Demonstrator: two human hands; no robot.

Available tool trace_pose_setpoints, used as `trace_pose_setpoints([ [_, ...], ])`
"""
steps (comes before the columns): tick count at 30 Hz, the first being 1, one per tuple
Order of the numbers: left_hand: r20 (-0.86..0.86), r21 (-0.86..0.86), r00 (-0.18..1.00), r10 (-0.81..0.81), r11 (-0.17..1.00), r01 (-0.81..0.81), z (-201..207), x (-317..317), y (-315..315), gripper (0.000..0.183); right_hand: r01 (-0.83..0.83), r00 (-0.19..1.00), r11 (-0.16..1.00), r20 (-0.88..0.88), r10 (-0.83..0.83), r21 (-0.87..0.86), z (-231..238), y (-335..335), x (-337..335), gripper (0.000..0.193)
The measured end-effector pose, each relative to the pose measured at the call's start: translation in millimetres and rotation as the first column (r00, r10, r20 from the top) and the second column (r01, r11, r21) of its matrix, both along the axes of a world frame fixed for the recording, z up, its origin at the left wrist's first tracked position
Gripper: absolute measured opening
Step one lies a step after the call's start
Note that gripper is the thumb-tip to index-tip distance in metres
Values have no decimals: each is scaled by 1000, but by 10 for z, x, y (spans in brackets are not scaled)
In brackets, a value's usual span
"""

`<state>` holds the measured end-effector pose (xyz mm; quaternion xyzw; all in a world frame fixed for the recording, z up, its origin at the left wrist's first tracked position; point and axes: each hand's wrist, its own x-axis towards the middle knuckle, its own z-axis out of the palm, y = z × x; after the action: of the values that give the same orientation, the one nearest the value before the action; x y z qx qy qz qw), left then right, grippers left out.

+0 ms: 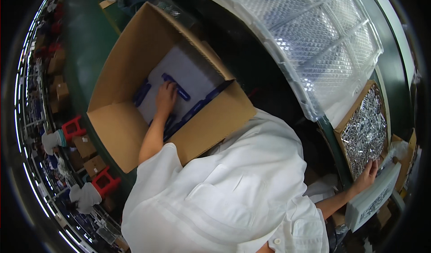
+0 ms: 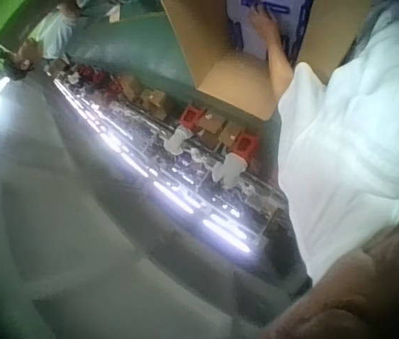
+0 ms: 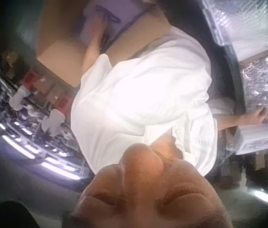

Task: The person repeatedly picks up a purple plastic keychain from a cardboard box and inserts a small metal clip into it. They place the assembled keychain on a white foam tray. The person also moves a tray of metal clips and bubble wrap aside to access more parts.

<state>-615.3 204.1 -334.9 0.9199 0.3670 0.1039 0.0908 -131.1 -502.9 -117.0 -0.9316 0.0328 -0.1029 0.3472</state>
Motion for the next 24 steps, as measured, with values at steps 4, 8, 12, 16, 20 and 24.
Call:
trace_pose_setpoints([
  [4, -142, 18, 985, -93, 995, 97, -82, 347, 186, 26, -3, 999, 993, 51, -3, 116, -173, -199, -49, 36],
  [8, -105, -114, 826, 553, 819, -563, -499, 445, 341, 56, 0, 996, 994, 90, -10, 107, -65, -131, -259, 30],
  [12, -276, -345, 881, 384, 816, -464, -725, 288, 411, 72, 45, 999, 957, 15, -52, 286, 212, 514, -308, 22],
  [16, -282, -462, 882, 377, 752, -470, -643, 152, 800, 72, 80, 995, 707, -102, -11, 702, 331, 739, -426, 23],
  [20, 276, -789, 675, 684, 562, -247, 357, 449, 414, 60, 30, 1000, 702, -20, -22, 712, 499, 765, -648, 24],
  [24, 598, -704, 616, 513, 704, 96, 2192, 1404, -491, 51, -25, 1000, 715, 30, 5, 699, 453, 677, -720, 28],
])
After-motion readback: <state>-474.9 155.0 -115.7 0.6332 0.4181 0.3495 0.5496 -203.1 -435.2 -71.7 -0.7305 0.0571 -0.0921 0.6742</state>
